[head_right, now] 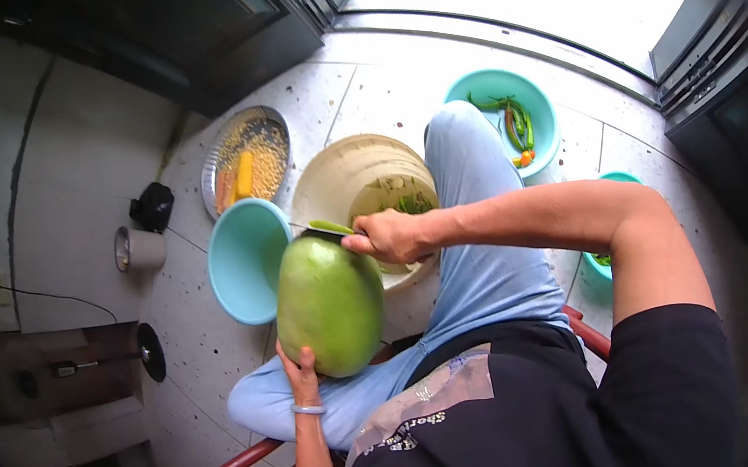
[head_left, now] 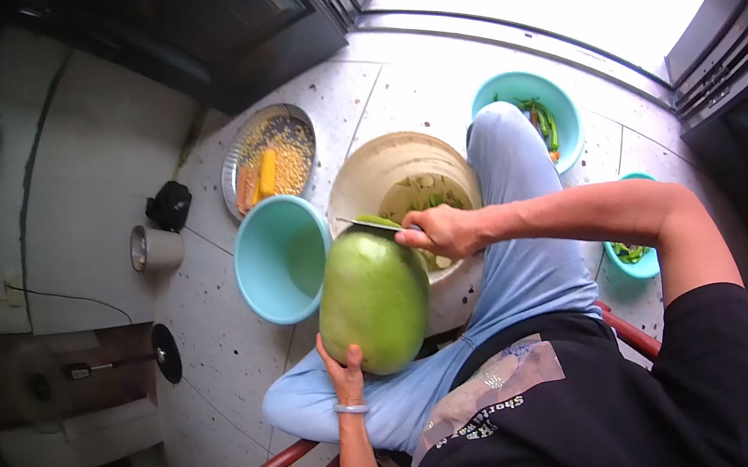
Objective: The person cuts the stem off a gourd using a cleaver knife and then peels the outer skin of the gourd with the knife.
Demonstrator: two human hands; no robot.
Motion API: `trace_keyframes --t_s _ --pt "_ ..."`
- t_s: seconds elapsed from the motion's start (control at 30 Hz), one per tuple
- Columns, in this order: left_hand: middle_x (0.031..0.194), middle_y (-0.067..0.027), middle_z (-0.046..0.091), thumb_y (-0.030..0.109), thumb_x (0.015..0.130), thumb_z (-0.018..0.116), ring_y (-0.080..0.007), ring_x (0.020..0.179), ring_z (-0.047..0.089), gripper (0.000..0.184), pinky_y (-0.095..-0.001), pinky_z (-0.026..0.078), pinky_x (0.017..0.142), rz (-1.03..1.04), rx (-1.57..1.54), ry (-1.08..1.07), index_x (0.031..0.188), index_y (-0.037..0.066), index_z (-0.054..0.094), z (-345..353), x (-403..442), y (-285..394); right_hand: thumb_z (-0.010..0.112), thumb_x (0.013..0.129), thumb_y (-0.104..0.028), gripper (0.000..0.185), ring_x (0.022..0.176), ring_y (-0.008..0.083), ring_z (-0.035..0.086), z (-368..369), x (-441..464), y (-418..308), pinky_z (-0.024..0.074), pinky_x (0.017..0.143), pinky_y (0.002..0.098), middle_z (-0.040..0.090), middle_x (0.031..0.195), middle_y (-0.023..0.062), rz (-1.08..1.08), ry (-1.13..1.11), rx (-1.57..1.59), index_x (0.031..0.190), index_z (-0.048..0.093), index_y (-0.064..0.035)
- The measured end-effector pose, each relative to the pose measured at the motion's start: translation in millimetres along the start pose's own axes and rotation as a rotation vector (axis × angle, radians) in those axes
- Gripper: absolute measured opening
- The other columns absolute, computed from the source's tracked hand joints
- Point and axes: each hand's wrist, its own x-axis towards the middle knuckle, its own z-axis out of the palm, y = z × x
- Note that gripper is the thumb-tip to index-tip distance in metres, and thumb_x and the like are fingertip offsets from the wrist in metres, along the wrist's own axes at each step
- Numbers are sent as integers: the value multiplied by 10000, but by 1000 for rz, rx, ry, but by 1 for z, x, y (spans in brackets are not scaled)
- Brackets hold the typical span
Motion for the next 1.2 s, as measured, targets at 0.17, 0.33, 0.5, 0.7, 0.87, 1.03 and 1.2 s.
trace_keyframes --t_s 0.17,0.33,0.5,0.7,0.87,1.03,1.2 --pt "1391 -183 409 603 753 742 -290 1263 419 1083 -385 354 1057 6 -1 5 1475 -4 210 -2 2 -8 416 992 -483 550 985 429 634 -14 -23 -18 486 888 476 655 998 288 75 -40 -6 1133 567 27" --pt "1401 -172 399 603 741 754 -288 1266 416 1104 -388 353 1059 -9 -66 -36 1479 -1 199 -2 5 -18 389 995 -501 574 1011 443 620 14 -2 20 480 896 487 646 1029 297 75 37 9 1106 592 24" --pt "1406 -166 385 592 736 768 -280 1278 407 1109 -387 352 1067 46 -5 -15 1481 4 195 -2 3 -15 374 1002 -518 588 998 427 626 30 21 54 479 887 471 645 1020 289 -32 195 183 1167 584 6" --pt "1368 -188 429 549 757 775 -283 1249 450 1071 -381 388 1041 -72 -12 -23 1476 3 199 2 1 12 558 932 -237 445 628 393 627 -13 -24 -19 500 597 452 650 790 204 -341 341 -4 1317 405 -75" --pt "1298 -179 497 499 763 790 -282 1174 516 998 -373 438 985 -199 32 19 1456 36 242 17 1 48 618 782 -108 503 606 345 651 17 -46 -24 543 541 428 656 786 158 -395 346 -366 1255 450 -78" --pt "1258 -167 533 482 752 805 -285 1139 540 938 -376 451 950 -214 127 47 1422 63 299 19 6 58 665 828 -184 565 559 265 624 48 -38 -19 501 484 391 585 684 89 -467 444 -641 1338 454 -65" --pt "1293 -179 502 480 743 815 -281 1169 518 953 -384 438 965 -129 99 76 1412 28 307 15 4 36 537 881 -163 515 544 247 629 52 -34 -14 499 465 383 558 677 82 -465 414 -721 1376 434 -68"
